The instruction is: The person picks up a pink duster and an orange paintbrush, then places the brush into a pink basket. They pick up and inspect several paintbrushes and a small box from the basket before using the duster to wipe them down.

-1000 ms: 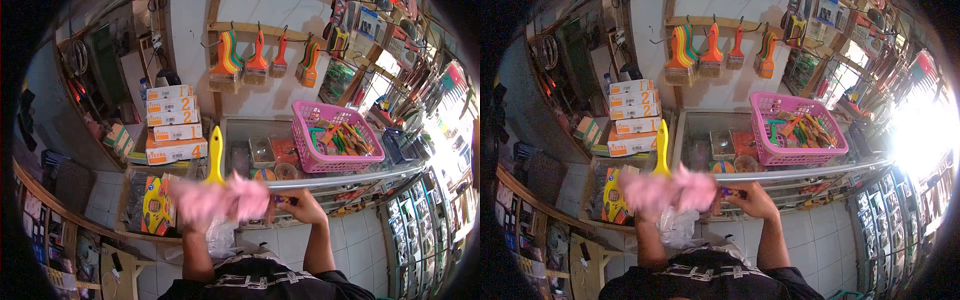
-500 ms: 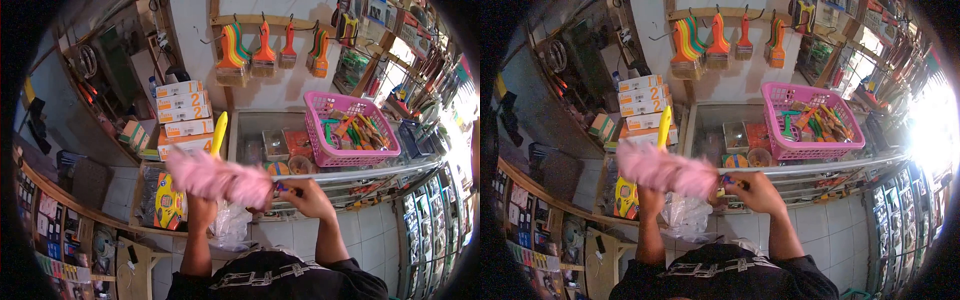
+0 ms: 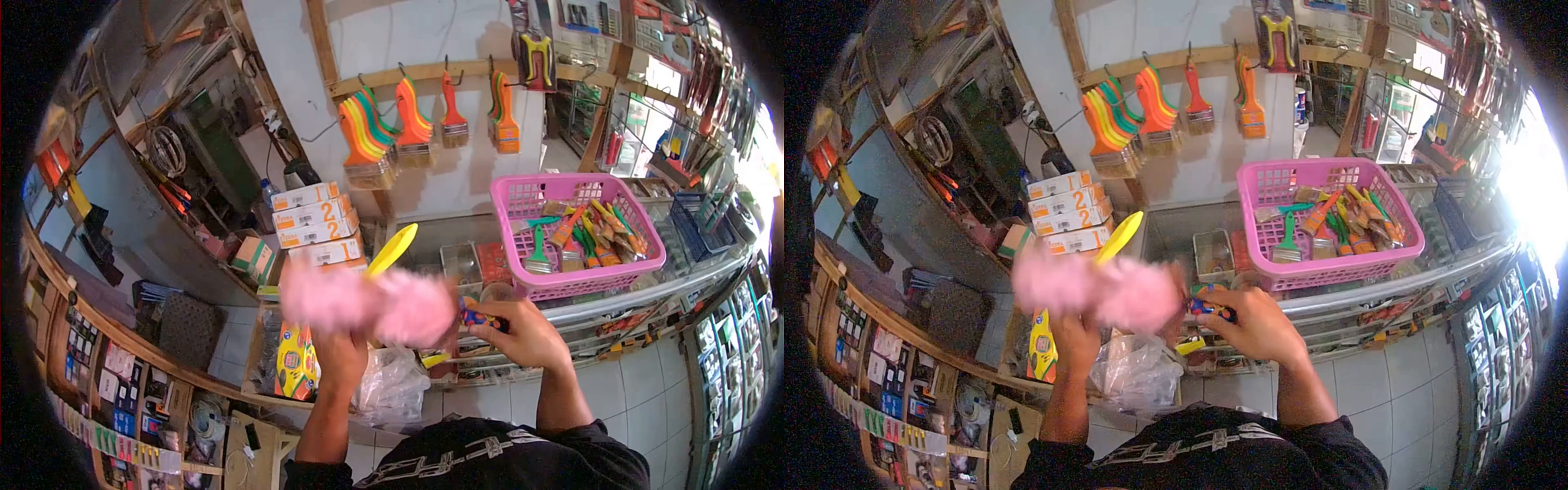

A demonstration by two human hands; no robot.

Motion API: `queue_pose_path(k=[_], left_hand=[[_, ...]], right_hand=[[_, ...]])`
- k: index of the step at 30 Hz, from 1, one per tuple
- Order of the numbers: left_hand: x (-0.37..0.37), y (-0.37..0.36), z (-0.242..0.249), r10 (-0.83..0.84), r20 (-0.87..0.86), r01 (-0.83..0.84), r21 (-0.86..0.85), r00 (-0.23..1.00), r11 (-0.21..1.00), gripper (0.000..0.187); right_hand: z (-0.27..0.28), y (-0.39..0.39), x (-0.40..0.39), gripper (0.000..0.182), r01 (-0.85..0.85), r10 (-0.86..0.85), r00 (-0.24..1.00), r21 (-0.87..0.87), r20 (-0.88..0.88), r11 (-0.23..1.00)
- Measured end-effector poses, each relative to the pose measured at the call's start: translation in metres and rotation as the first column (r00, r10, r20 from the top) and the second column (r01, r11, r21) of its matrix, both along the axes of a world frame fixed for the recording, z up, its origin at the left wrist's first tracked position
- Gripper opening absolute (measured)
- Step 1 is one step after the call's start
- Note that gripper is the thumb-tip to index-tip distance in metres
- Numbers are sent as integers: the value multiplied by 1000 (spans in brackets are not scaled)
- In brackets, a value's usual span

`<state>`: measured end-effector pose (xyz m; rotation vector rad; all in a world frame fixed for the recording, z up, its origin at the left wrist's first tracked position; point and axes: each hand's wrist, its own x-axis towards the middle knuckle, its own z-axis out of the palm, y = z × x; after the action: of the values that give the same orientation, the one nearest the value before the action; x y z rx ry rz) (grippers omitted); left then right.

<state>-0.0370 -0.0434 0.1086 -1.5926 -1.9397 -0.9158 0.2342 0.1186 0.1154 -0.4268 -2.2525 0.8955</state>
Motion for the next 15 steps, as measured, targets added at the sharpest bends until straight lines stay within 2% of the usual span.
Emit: queue_pose_path(k=[1,3,4,7,8,11,12,15], left_hand=[[3,7,-3,-99,184,87,75,978,993,60],[17,13,7,72,-64,-70,33,995,997,59],[19,17,7,60,-83,-57,41,995,998,61],[24,25,1,79,-147,-78,13,986,997,63],[17,34,-15,-83,123,67,129,989,989,61],[28,35,-11,72,-232,-68,28,970,997,52],[40,42,0,75,-210,-66,47,975,997,53],[52,50,-5,49,-185,-36,70,981,997,53]], right_hand=[[2,1,4,35,98,-98,995,-43,-8,994],[11,1,9,34,284,-286,958,-121,-2,951],[10,3,10,33,328,-345,934,-169,-87,929],[18,15,35,32,117,-113,992,-92,53,989],[0,25,38,33,16,-17,1000,-39,-19,999],[-6,37,42,33,197,-198,980,-49,-2,979],[5,35,40,31,308,-288,949,-190,127,932],[-16,42,22,26,197,-266,960,-460,-88,866]])
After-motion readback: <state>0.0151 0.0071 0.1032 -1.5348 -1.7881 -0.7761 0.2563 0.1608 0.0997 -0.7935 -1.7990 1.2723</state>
